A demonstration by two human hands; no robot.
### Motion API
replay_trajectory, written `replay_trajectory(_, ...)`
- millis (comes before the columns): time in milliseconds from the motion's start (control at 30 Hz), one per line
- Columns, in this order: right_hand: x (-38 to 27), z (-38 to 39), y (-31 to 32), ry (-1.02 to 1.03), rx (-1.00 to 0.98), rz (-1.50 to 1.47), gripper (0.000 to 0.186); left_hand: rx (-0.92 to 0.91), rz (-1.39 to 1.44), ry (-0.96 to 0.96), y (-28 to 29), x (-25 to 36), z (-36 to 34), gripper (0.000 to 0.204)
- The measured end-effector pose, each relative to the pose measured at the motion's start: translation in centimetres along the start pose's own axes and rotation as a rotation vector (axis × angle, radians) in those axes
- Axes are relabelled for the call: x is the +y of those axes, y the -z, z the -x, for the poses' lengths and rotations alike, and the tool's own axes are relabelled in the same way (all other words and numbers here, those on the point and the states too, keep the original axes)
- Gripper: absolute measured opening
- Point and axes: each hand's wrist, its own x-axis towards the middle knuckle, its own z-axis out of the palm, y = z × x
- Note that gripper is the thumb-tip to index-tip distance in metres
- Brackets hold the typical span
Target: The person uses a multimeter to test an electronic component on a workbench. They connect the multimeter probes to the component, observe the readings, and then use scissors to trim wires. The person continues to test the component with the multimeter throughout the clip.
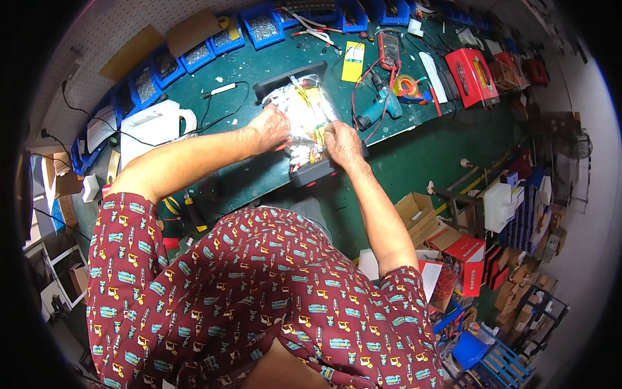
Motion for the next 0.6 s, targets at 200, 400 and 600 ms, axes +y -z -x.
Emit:
replay_trajectory(200,-1.6,-1.1,0.3,-0.168,-0.265,0.200,0.025,-0.027,0.156,0.024,-0.6,0.2,0.8,0.017)
replay_trajectory(400,-0.4,-2.5,-1.0,-0.153,-0.419,0.122,0.023,-0.068,0.178,0.077,-2.7,1.3,0.6,0.018)
replay_trajectory(600,1.4,-2.5,-1.1,-0.244,-0.482,-0.307,0.021,-0.088,0.088,0.114,-2.3,1.6,0.7,0.026)
